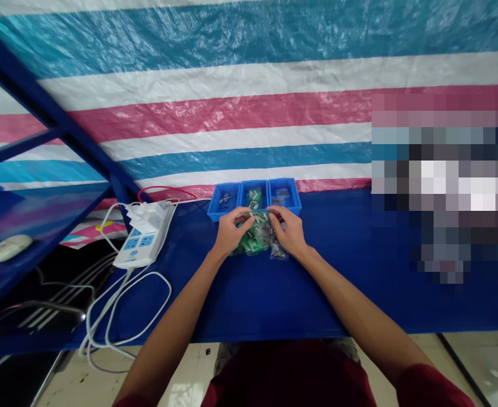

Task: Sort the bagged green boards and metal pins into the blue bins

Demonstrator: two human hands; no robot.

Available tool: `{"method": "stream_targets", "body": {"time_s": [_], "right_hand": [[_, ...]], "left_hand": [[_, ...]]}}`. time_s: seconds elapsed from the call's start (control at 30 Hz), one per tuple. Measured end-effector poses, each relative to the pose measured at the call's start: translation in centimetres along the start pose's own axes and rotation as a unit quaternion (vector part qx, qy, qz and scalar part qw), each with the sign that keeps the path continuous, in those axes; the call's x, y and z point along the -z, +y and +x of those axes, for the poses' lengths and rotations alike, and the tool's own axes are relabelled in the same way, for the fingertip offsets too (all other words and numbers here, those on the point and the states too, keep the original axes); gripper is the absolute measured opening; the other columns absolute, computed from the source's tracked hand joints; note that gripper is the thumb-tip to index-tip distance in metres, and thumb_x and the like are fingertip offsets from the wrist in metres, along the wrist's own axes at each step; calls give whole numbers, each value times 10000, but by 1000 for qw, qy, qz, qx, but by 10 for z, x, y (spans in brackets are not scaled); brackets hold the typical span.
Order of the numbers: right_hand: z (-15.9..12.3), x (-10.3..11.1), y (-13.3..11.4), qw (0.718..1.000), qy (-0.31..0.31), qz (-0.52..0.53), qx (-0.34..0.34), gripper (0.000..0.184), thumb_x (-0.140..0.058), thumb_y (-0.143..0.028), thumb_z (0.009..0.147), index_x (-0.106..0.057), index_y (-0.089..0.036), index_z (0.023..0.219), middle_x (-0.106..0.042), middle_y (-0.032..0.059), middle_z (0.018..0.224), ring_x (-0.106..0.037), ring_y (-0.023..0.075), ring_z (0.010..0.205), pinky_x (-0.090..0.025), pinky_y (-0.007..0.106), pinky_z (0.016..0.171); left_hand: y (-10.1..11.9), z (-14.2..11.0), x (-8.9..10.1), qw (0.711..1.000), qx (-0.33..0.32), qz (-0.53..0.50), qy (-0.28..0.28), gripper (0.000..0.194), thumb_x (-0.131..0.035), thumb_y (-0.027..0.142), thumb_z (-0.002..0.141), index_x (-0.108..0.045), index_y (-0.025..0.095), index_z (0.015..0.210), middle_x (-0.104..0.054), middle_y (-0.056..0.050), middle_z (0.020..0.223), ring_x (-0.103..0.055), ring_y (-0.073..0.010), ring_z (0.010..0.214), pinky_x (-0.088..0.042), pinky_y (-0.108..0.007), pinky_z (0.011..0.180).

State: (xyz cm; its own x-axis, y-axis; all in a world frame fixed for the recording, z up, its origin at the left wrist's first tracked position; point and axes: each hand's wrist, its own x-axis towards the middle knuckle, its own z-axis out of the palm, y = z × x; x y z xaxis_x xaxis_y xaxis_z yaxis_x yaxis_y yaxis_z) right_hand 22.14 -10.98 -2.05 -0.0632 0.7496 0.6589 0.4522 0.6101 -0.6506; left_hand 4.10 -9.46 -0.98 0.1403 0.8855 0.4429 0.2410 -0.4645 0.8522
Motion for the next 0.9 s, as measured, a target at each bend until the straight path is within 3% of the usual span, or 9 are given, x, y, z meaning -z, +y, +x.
{"method": "stream_targets", "body": {"time_s": [0.1,0.23,0.43,0.57,0.63,0.73,0.9], "right_hand": [[-2,1,-1,1000,-3,7,20,369,-362,-208,940,-501,-219,1282,-642,60,976,-606,133,721,-520,273,690],[-4,1,3,996,-13,-36,85,458,-350,-128,911,-485,-244,1333,-579,95,1141,-606,158,934,-527,274,751],[-5,0,9,993,-9,-55,107,373,-378,-131,916,-629,-232,1172,-582,95,1114,-607,145,881,-522,281,775],[-4,0,8,995,1,-38,88,267,-434,-209,928,-660,-198,1072,-616,95,1031,-610,160,885,-517,281,764],[-4,-1,7,997,9,-35,70,231,-455,-258,935,-667,-184,987,-633,88,945,-610,161,832,-509,277,736],[-4,-2,6,998,9,-43,44,260,-458,-331,944,-657,-184,865,-630,68,817,-591,155,734,-490,270,693],[-4,-2,5,997,-17,-51,49,319,-434,-366,952,-662,-178,832,-622,59,750,-586,161,699,-486,275,689]], "left_hand": [[1,0,-2,999,20,-34,4,272,-683,396,757,-613,151,853,-627,-4,674,-606,-125,574,-531,-256,589],[6,0,-4,994,43,-96,-14,302,-691,368,775,-532,189,959,-542,65,543,-548,-97,443,-474,-215,482],[13,0,-2,984,70,-147,-71,363,-673,397,806,-481,208,1049,-540,67,571,-554,-100,439,-467,-216,477],[10,0,0,992,24,-111,-58,345,-545,458,887,-551,211,1128,-553,19,654,-562,-119,520,-490,-254,532],[7,1,2,997,-29,-65,-40,376,-505,513,892,-630,188,1036,-582,-40,793,-583,-140,639,-502,-272,578],[2,3,3,997,-75,9,-24,362,-614,518,815,-671,167,878,-596,-90,984,-595,-181,833,-517,-290,674],[-2,2,1,999,-22,-5,-31,274,-678,425,782,-643,156,825,-648,-41,808,-613,-155,729,-510,-270,687]]}}
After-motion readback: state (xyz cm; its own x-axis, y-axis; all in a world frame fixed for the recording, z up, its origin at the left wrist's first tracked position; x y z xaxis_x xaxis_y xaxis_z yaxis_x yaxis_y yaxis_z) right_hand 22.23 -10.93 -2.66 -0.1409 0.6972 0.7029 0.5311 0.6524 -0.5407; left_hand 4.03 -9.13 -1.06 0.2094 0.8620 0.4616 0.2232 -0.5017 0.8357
